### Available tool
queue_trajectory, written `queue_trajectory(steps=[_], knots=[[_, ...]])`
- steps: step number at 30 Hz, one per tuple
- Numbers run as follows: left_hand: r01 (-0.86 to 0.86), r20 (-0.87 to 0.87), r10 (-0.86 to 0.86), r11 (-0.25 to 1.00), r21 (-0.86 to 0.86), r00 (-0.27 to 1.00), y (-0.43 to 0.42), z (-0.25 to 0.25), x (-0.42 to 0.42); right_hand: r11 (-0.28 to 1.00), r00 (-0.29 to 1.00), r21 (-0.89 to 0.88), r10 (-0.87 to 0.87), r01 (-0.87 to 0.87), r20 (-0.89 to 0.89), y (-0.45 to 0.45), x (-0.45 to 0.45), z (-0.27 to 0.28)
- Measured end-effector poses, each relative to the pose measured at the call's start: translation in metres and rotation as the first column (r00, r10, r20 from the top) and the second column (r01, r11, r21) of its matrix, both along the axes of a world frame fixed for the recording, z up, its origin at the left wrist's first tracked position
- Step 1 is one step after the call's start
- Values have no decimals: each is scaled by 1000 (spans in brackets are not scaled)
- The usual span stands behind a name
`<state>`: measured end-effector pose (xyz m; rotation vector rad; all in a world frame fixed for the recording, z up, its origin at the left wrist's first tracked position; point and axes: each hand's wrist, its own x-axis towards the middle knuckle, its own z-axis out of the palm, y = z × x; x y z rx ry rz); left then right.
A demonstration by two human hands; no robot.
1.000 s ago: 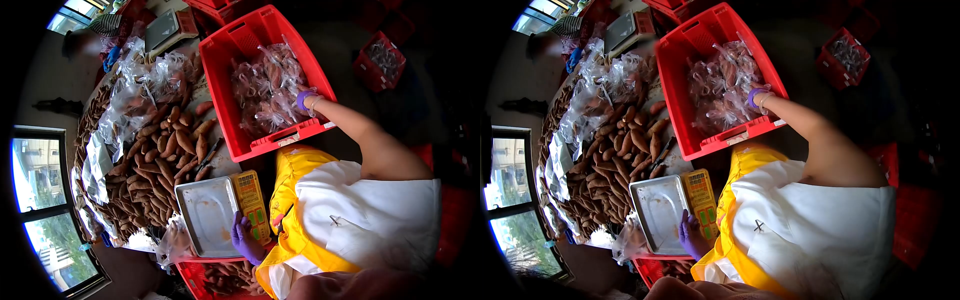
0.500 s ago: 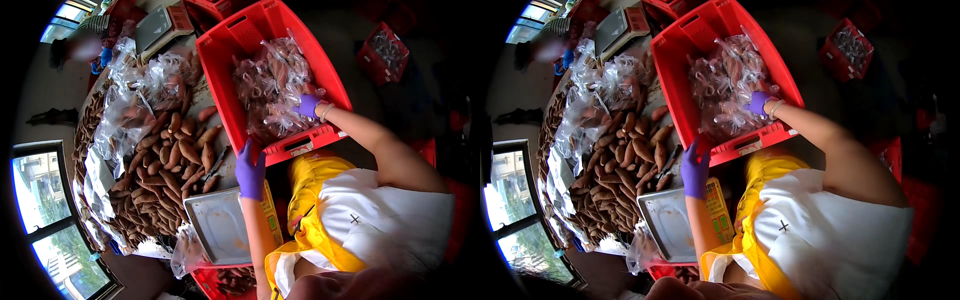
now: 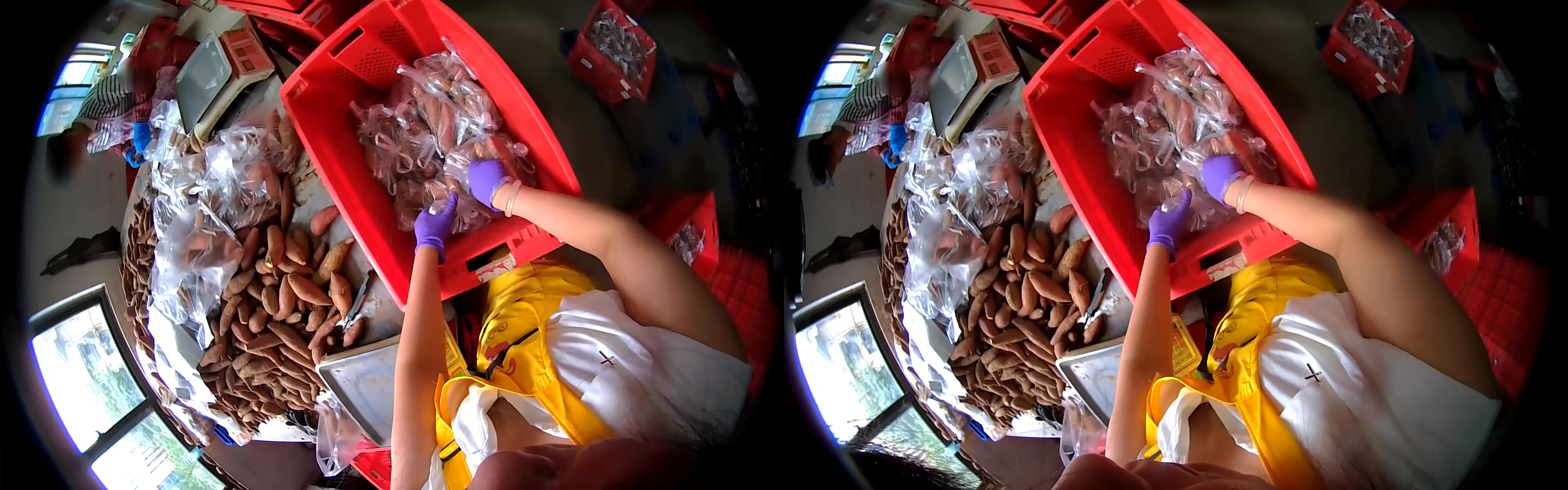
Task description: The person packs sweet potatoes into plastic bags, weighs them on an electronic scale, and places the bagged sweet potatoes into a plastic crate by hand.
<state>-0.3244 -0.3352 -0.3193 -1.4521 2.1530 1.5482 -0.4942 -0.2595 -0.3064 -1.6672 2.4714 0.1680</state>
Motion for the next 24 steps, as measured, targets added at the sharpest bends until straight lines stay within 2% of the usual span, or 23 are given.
queue_trajectory(steps=[1, 2, 3, 5, 7, 9, 10, 11, 13, 14, 15, 16, 18, 21, 23, 24], knots=[[41, 160, -32, 997, -57, 987, 0, 13, -10, 1000, 1000, 5, -7, 7, 4, -1, 0, 3], [77, 235, -55, 993, -85, 971, 0, 24, -19, 1000, 999, -10, -13, 14, 47, -3, 0, 5], [85, 238, -64, 993, -80, 969, 1, 21, -21, 999, 996, -23, -20, 22, 91, -2, -1, 4], [248, 361, -167, 950, -188, 917, 2, 13, -26, 1000, 995, 6, -17, 16, 102, -1, -3, 2], [403, 352, -315, 891, -211, 881, 5, -20, -13, 999, 993, 35, -4, 0, 115, -1, -5, 1], [351, 317, -274, 911, -217, 908, 8, 3, -8, 997, 999, 68, 43, -45, 31, -7, -6, 1], [299, 293, -225, 923, -240, 929, 8, 6, -8, 991, 993, 66, 116, -117, 26, -9, -9, -1], [300, 296, -223, 922, -244, 929, 7, -1, -4, 991, 993, 62, 116, -117, 28, -12, -9, 1], [238, 168, -191, 914, -328, 967, 4, -14, 1, 989, 989, 76, 121, -127, 82, -15, -14, 10], [235, 164, -189, 914, -330, 968, 5, -6, 1, 993, 983, 67, 83, -96, 166, -17, -17, 15], [226, 154, -182, 911, -346, 971, 6, 2, 2, 993, 984, 65, 85, -97, 159, -12, -18, 22], [216, 141, -176, 906, -364, 974, 5, 11, 3, 957, 971, -209, 223, -202, 86, -6, -20, 30], [256, 156, -209, 882, -395, 965, 0, 38, 7, 833, 940, -456, 339, -315, -31, -3, -18, 39], [342, 224, -266, 820, -459, 938, -15, 55, 22, 920, 960, -350, 239, -176, 145, -1, -12, 55], [368, 254, -275, 791, -488, 927, -27, 55, 28, 984, 880, 28, 147, -178, 451, -8, -15, 75], [378, 244, -294, 801, -465, 924, -28, 59, 27, 973, 874, 80, 156, -216, 461, -11, -16, 66]])
